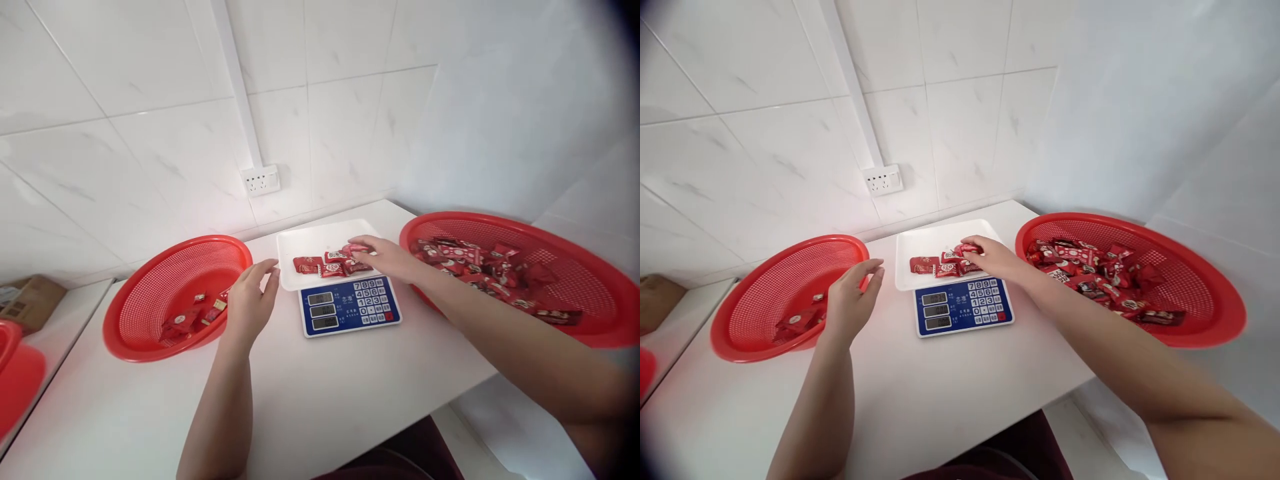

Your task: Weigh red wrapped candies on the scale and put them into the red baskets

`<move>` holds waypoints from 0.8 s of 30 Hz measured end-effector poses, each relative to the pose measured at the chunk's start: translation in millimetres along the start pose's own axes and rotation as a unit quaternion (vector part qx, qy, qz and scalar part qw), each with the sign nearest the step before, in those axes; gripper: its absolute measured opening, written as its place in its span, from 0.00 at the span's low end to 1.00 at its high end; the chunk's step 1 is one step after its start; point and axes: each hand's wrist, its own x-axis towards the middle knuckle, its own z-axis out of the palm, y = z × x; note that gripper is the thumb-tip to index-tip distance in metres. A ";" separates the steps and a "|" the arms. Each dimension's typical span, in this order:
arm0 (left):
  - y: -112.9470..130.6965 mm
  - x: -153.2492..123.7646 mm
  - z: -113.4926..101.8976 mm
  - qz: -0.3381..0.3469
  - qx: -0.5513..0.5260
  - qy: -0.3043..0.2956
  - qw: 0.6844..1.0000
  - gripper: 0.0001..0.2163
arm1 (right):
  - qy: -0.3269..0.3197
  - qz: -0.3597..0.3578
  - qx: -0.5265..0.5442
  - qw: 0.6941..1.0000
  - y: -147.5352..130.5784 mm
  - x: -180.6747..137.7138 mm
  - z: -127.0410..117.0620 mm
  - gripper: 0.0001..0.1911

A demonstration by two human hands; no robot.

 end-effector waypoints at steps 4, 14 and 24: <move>-0.5 -0.4 -2.7 -0.002 -0.005 -0.004 1.000 0.11 | 0.017 -0.052 0.023 0.998 -9.8 12.7 18.2 0.27; -2.0 0.5 -1.1 0.004 -0.014 0.015 1.000 0.10 | 0.171 -0.016 0.072 0.982 23.0 -73.5 32.0 0.15; 0.1 -0.9 0.8 0.002 -0.021 0.018 1.000 0.10 | 0.240 -0.010 -0.116 0.964 46.5 -102.8 -1.7 0.15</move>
